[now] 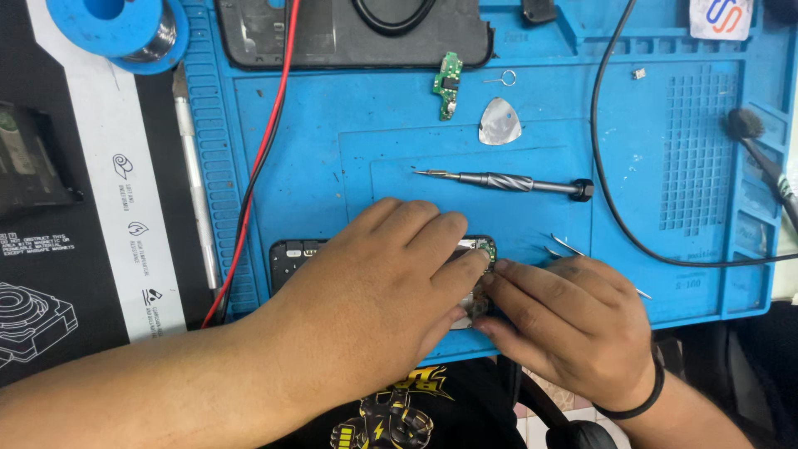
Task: The person repairs a disassembled smartphone on a blue mat. They use a soldering iron to work on the motherboard, then use tweezers to place small components and a black plastic part onto the phone's interior.
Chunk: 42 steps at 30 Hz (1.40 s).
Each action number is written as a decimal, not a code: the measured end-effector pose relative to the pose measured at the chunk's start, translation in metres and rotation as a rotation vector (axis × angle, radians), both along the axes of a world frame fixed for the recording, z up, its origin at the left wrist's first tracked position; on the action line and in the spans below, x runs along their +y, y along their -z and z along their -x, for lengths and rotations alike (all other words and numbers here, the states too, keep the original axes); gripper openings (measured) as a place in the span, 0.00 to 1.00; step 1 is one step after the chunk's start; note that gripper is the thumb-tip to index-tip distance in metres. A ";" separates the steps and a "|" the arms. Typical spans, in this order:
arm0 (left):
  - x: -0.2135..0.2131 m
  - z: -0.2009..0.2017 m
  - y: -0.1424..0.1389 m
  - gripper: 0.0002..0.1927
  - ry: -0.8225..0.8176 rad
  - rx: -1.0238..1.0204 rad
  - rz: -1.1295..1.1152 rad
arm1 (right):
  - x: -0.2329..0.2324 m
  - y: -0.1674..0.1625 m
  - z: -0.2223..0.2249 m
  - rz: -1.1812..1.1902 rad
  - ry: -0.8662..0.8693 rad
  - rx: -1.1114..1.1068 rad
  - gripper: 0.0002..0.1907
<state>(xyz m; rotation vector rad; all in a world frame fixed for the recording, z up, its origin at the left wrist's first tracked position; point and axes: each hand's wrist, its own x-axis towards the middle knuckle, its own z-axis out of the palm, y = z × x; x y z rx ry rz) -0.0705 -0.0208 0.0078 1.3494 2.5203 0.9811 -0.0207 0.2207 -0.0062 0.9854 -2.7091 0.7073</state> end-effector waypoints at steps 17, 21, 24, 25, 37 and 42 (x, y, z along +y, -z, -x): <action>0.001 -0.001 -0.004 0.26 -0.003 0.015 0.028 | -0.004 -0.001 -0.014 -0.023 0.107 -0.045 0.27; 0.004 -0.002 -0.006 0.26 0.004 0.027 0.062 | -0.004 -0.001 -0.016 -0.020 0.120 -0.056 0.28; 0.007 -0.002 -0.007 0.25 0.005 0.046 0.094 | -0.003 -0.001 -0.018 0.026 0.142 -0.073 0.27; 0.007 -0.003 -0.007 0.25 0.001 0.039 0.094 | -0.002 -0.001 -0.019 0.062 0.149 -0.078 0.26; 0.016 0.000 -0.012 0.16 -0.040 -0.011 0.059 | -0.001 0.002 -0.029 0.041 0.111 -0.003 0.20; 0.033 0.005 -0.006 0.11 -0.153 -0.006 0.040 | -0.001 0.002 -0.029 0.049 0.109 0.002 0.21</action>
